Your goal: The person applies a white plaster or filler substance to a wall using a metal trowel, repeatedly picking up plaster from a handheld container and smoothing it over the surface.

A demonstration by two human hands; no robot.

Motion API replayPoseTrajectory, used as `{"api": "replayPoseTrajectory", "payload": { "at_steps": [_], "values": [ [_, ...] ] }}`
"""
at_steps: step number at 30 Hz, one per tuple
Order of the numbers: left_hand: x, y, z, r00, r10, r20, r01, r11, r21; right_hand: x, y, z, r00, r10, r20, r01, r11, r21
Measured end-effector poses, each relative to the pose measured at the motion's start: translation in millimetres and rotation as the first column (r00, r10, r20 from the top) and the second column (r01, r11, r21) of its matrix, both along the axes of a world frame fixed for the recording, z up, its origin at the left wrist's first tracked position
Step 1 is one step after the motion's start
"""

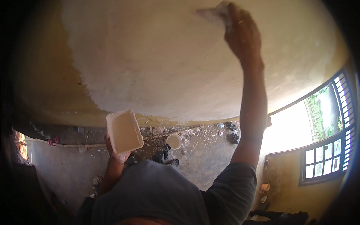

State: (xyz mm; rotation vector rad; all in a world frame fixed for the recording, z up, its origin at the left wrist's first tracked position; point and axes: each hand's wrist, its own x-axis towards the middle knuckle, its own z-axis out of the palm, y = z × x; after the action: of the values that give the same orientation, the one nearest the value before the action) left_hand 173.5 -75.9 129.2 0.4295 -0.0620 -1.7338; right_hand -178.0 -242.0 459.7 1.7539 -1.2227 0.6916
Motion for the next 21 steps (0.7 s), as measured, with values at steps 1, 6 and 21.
{"api": "replayPoseTrajectory", "payload": {
  "at_steps": [1, 6, 21],
  "values": [
    [1.3, 1.6, -2.3, 1.0, 0.004, 0.004, -0.004, 1.0, 0.003, -5.4, 0.3, 24.3, 0.998, 0.064, 0.027, -0.063, 0.997, -0.048],
    [-2.5, 0.0, -15.0, 0.999, -0.046, 0.011, 0.047, 0.997, -0.053, 4.0, 29.1, 23.0, 0.911, 0.316, 0.265, -0.328, 0.945, -0.002],
    [-0.1, 2.3, -12.2, 0.999, 0.016, 0.032, -0.013, 0.995, -0.098, 27.5, -9.2, 17.4, 0.987, 0.155, 0.035, -0.142, 0.96, -0.24]
  ]
}}
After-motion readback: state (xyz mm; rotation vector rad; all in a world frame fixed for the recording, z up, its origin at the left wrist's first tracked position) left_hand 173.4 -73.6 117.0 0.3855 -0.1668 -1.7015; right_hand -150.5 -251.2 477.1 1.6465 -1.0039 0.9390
